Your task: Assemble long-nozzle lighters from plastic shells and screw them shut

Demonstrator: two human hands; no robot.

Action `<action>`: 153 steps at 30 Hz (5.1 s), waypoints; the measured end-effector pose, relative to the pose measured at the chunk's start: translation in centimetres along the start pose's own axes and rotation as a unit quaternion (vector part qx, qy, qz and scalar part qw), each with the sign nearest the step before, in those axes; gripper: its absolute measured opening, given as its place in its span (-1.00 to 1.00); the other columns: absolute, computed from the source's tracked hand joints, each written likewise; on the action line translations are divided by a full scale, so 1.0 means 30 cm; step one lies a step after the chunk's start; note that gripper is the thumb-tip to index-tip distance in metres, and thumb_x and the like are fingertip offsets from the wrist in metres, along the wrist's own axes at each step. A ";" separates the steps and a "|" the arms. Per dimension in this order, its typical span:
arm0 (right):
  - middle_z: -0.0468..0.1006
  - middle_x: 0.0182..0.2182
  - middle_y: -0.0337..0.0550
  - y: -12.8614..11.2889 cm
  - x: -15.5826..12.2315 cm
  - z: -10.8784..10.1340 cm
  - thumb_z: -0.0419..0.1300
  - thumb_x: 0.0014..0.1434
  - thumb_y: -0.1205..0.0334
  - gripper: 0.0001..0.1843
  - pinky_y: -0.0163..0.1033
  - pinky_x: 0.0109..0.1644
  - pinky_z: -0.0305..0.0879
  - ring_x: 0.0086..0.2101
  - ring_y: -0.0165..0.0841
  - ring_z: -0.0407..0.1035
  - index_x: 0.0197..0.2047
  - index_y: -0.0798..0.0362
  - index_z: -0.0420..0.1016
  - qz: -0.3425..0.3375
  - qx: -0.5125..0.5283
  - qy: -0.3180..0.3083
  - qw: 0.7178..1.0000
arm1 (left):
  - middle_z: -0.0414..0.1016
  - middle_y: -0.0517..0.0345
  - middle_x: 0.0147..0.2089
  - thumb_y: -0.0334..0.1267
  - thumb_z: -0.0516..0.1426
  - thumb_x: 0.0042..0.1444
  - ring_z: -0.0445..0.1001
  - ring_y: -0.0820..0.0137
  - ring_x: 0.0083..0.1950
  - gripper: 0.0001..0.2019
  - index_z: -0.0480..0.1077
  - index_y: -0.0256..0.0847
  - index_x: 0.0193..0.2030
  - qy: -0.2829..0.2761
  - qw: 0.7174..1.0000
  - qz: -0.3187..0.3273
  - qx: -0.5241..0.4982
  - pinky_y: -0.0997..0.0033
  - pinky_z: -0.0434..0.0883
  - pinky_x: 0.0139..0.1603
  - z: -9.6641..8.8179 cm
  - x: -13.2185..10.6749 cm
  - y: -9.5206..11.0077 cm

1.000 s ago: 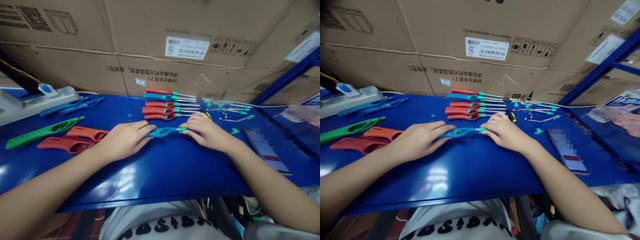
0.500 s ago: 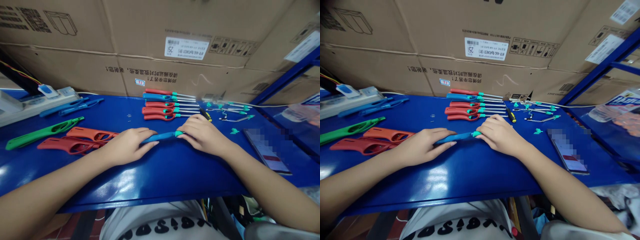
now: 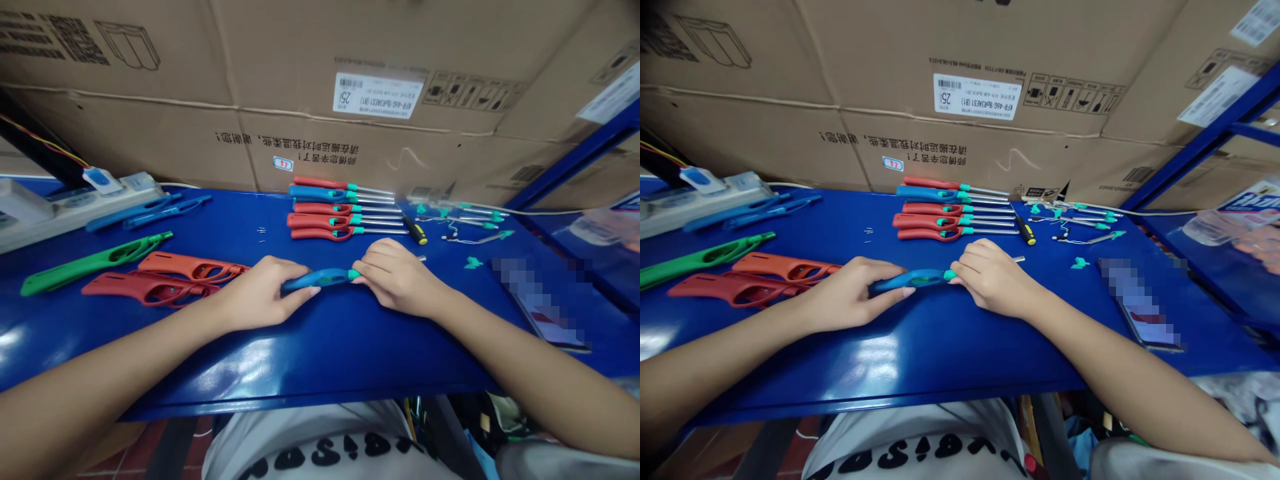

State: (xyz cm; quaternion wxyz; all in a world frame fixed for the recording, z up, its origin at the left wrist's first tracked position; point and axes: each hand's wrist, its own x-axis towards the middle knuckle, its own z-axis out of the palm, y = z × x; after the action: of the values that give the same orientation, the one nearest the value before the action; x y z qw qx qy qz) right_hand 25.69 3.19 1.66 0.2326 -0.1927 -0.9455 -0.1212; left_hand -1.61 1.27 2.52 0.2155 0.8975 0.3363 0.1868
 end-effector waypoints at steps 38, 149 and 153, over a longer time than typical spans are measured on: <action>0.59 -0.28 -0.07 0.217 -0.093 -0.206 0.06 0.34 -0.03 -0.68 -0.17 -0.24 0.23 -0.27 -0.18 0.45 -0.24 0.00 0.49 0.434 -0.035 -0.215 0.874 | 0.49 -0.02 0.01 -0.09 0.05 0.36 0.51 0.15 -0.03 -0.63 0.40 -0.18 0.20 -0.047 0.965 0.022 0.256 0.17 0.48 -0.09 -0.021 -0.009 -0.020; 0.04 -0.70 -0.39 0.039 0.129 -0.098 0.27 -0.02 0.20 -0.89 -0.30 -0.63 -0.10 -0.68 -0.53 -0.03 -0.49 0.04 0.57 0.492 0.587 0.345 0.542 | 0.66 0.04 0.01 -0.23 0.33 0.17 0.64 0.32 0.00 -0.69 0.58 -0.19 0.05 0.230 0.965 0.031 -0.122 0.34 0.55 0.11 0.045 -0.010 0.014; 0.03 -0.68 -0.39 0.016 0.137 -0.097 0.25 0.05 0.21 -0.87 -0.31 -0.62 -0.07 -0.66 -0.53 -0.03 -0.47 0.04 0.59 0.496 0.592 0.331 0.543 | 0.69 0.06 -0.16 -0.34 0.31 0.19 0.64 0.37 -0.15 -0.84 0.63 -0.22 -0.08 0.241 0.958 0.065 -0.143 0.43 0.58 -0.06 0.044 -0.009 0.029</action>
State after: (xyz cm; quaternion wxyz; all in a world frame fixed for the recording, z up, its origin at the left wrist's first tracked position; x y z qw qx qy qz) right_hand 23.67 3.96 6.25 0.6131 -0.3957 -0.4123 0.5455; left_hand -0.70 0.16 1.80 0.2415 0.8058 0.2891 0.4570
